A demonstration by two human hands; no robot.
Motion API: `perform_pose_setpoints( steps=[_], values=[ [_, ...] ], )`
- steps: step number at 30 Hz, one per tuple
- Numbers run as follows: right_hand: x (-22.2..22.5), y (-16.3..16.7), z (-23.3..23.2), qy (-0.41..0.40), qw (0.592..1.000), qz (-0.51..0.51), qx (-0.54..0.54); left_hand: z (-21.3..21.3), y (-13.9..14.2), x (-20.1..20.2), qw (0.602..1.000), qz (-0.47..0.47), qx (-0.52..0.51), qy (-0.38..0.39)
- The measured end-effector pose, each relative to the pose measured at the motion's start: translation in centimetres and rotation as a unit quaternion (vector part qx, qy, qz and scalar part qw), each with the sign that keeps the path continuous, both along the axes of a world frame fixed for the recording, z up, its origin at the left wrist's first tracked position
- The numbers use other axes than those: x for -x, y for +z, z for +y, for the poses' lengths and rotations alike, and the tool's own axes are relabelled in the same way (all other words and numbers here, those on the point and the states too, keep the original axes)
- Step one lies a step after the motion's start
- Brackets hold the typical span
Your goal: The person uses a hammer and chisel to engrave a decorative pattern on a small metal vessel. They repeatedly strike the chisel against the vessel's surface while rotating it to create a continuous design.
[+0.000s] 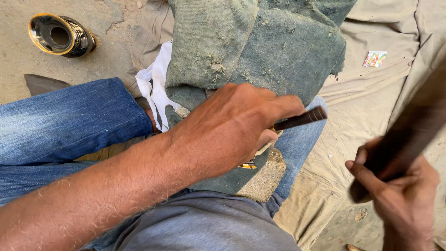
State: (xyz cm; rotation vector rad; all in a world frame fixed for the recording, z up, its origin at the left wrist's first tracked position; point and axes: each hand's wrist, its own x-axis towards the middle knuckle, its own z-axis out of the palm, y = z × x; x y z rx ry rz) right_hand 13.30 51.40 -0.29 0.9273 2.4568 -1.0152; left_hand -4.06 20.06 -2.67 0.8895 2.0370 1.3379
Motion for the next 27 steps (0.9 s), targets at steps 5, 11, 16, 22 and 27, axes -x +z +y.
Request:
perform_pose_setpoints(
  steps=[5,11,16,22,27],
  values=[
    [-3.6,-0.7,-3.1,0.063,0.986,0.124,-0.087,0.4,-0.2,0.7,0.996,0.043,-0.003,-0.082],
    [-5.6,-2.4,-5.2,0.012,0.992,-0.005,-0.129,-0.2,1.8,1.3,0.989,0.057,0.039,-0.127],
    [-8.7,-6.5,-5.8,-0.295,0.917,0.144,0.224,-7.5,5.1,2.6,0.989,0.045,-0.086,0.109],
    [-10.9,-11.0,-6.9,-0.343,0.897,0.058,0.273,-20.5,0.0,3.4,0.818,0.165,0.360,0.416],
    [-10.3,-11.8,-8.2,-0.306,0.930,0.051,0.197,-28.2,-5.4,1.0,0.722,0.115,0.448,0.515]
  ],
)
